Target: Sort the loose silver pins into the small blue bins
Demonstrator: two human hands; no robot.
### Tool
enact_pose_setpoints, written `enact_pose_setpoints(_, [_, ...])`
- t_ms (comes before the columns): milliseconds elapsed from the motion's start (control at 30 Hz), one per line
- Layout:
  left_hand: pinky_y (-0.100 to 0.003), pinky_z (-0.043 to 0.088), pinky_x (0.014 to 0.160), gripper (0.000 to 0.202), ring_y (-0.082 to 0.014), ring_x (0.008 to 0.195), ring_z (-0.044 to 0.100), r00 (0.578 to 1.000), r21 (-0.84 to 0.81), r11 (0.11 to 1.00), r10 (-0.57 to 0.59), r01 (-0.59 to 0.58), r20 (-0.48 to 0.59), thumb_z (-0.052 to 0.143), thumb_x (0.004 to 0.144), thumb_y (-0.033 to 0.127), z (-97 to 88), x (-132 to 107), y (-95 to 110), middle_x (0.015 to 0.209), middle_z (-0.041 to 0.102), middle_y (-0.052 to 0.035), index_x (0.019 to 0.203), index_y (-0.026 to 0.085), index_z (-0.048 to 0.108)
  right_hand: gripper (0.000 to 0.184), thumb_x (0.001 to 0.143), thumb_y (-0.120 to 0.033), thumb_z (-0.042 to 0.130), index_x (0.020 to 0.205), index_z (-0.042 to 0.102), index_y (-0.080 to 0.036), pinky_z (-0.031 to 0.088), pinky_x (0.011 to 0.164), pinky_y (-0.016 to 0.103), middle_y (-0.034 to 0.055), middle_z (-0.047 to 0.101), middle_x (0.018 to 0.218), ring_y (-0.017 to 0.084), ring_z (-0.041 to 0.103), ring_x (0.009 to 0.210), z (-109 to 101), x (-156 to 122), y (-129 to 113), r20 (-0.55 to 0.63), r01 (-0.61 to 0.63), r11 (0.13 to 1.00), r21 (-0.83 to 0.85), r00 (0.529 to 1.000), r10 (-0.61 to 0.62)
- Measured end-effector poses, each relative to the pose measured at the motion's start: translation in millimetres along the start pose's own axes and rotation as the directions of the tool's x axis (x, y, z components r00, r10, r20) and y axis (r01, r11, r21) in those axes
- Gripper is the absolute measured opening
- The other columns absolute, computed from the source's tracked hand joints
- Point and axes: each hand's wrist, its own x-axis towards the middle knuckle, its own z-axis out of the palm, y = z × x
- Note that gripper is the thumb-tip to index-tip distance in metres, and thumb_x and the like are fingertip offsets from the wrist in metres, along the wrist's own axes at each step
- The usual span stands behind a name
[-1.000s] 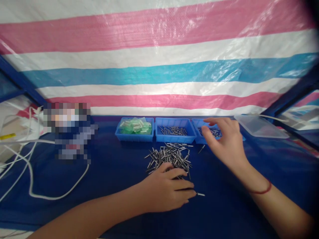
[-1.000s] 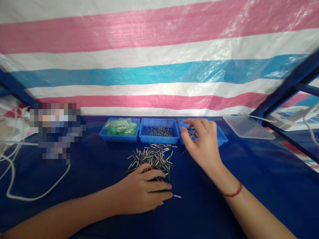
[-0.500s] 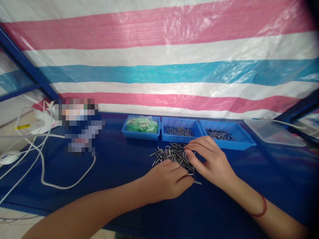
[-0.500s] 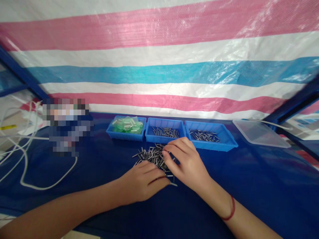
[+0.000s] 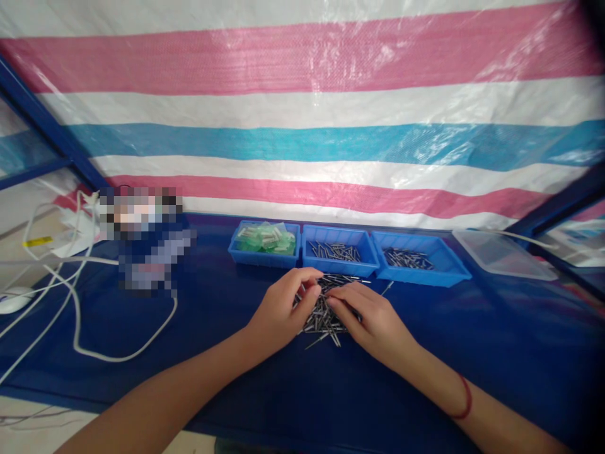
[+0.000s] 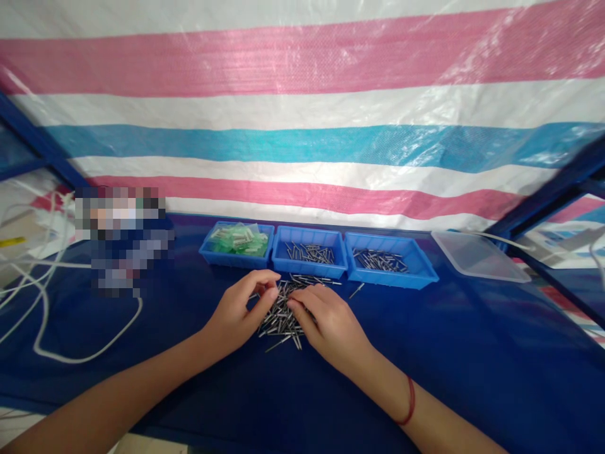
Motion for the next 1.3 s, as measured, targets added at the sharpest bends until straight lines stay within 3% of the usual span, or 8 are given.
enact_pose_setpoints(100, [-0.025, 0.050, 0.074, 0.029, -0.0150, 0.084, 0.061, 0.993, -0.138, 0.984, -0.113, 0.114, 0.013, 0.060, 0.086, 0.027, 1.9, 1, -1, 0.095, 0.063, -0.0044, 0.112, 0.016, 0.055, 0.013, 0.093, -0.023, 0.049, 0.093, 0.062, -0.020, 0.048, 0.073, 0.030, 0.0048, 0.067, 0.088, 0.017, 0.061, 0.082, 3, -1, -5, -0.020, -0.108, 0.988, 0.114, 0.994, 0.111])
enact_pose_setpoints(200, [-0.024, 0.049, 0.072, 0.015, -0.0145, 0.080, 0.061, 0.986, -0.157, 0.974, -0.152, 0.162, 0.074, 0.059, 0.087, 0.028, 2.7, 1, -1, 0.089, 0.064, -0.0028, 0.097, 0.017, 0.062, 0.013, 0.092, -0.024, 0.051, 0.093, 0.063, -0.021, 0.048, 0.073, 0.028, 0.0036, 0.068, 0.088, 0.016, 0.062, 0.081, 5, -1, -10, -0.045, -0.184, 0.962, 0.200, 0.979, 0.197])
enact_pose_setpoints(533, [-0.023, 0.047, 0.075, 0.011, -0.0133, 0.081, 0.061, 0.993, -0.107, 0.989, -0.100, 0.106, 0.058, 0.055, 0.090, 0.024, -0.2, 2, 5, 0.089, 0.065, -0.0019, 0.092, 0.018, 0.064, 0.013, 0.091, -0.020, 0.051, 0.095, 0.063, -0.019, 0.044, 0.066, 0.026, 0.0021, 0.064, 0.079, 0.014, 0.058, 0.072, -2, 2, -20, 0.024, -0.243, 0.934, 0.263, 0.969, 0.245])
enact_pose_setpoints(733, [-0.022, 0.046, 0.075, 0.008, -0.0130, 0.080, 0.061, 0.999, -0.054, 0.999, -0.005, 0.008, 0.048, 0.057, 0.088, 0.021, -2.7, 5, 8, 0.086, 0.065, -0.0019, 0.089, 0.017, 0.064, 0.005, 0.087, -0.016, 0.054, 0.086, 0.058, -0.018, 0.041, 0.065, 0.025, -0.0004, 0.056, 0.074, 0.012, 0.053, 0.068, -2, 3, -16, 0.001, -0.205, 0.945, 0.256, 0.977, 0.211])
enact_pose_setpoints(933, [-0.023, 0.047, 0.073, 0.008, -0.0140, 0.079, 0.061, 0.999, -0.005, 1.000, 0.008, -0.008, 0.039, 0.056, 0.089, 0.023, -2.6, 4, 5, 0.086, 0.065, -0.0024, 0.091, 0.018, 0.062, 0.006, 0.086, -0.014, 0.052, 0.085, 0.054, -0.019, 0.043, 0.066, 0.025, 0.0015, 0.057, 0.080, 0.012, 0.052, 0.071, -10, 7, -15, -0.149, -0.088, 0.957, 0.275, 0.980, 0.133])
enact_pose_setpoints(1033, [-0.024, 0.047, 0.073, 0.011, -0.0139, 0.078, 0.061, 0.999, 0.028, 1.000, 0.013, -0.014, 0.050, 0.053, 0.091, 0.026, -3.3, 4, 3, 0.086, 0.065, -0.0022, 0.091, 0.018, 0.061, 0.006, 0.088, -0.016, 0.051, 0.087, 0.056, -0.020, 0.045, 0.071, 0.027, 0.0034, 0.060, 0.084, 0.014, 0.055, 0.077, -13, 9, -14, -0.184, 0.012, 0.976, 0.218, 0.982, 0.029])
enact_pose_setpoints(1167, [-0.026, 0.048, 0.077, 0.015, -0.0156, 0.082, 0.061, 0.995, 0.108, 0.993, 0.047, -0.056, 0.091, 0.051, 0.092, 0.027, -4.4, 6, -1, 0.091, 0.066, -0.0043, 0.098, 0.018, 0.061, 0.005, 0.087, -0.019, 0.054, 0.087, 0.059, -0.020, 0.043, 0.076, 0.033, 0.0045, 0.066, 0.088, 0.017, 0.058, 0.082, -24, 11, -6, -0.149, 0.124, 0.992, -0.032, 0.981, -0.127])
enact_pose_setpoints(1300, [-0.031, 0.047, 0.085, 0.027, -0.0179, 0.091, 0.060, 0.982, 0.197, 0.968, 0.127, -0.154, 0.140, 0.051, 0.091, 0.026, -5.3, 10, -6, 0.099, 0.066, -0.0069, 0.116, 0.017, 0.056, 0.010, 0.087, -0.022, 0.053, 0.082, 0.062, -0.020, 0.041, 0.079, 0.035, 0.0048, 0.067, 0.086, 0.020, 0.059, 0.084, -51, 13, 19, -0.257, 0.022, 0.972, -0.234, 0.963, -0.084])
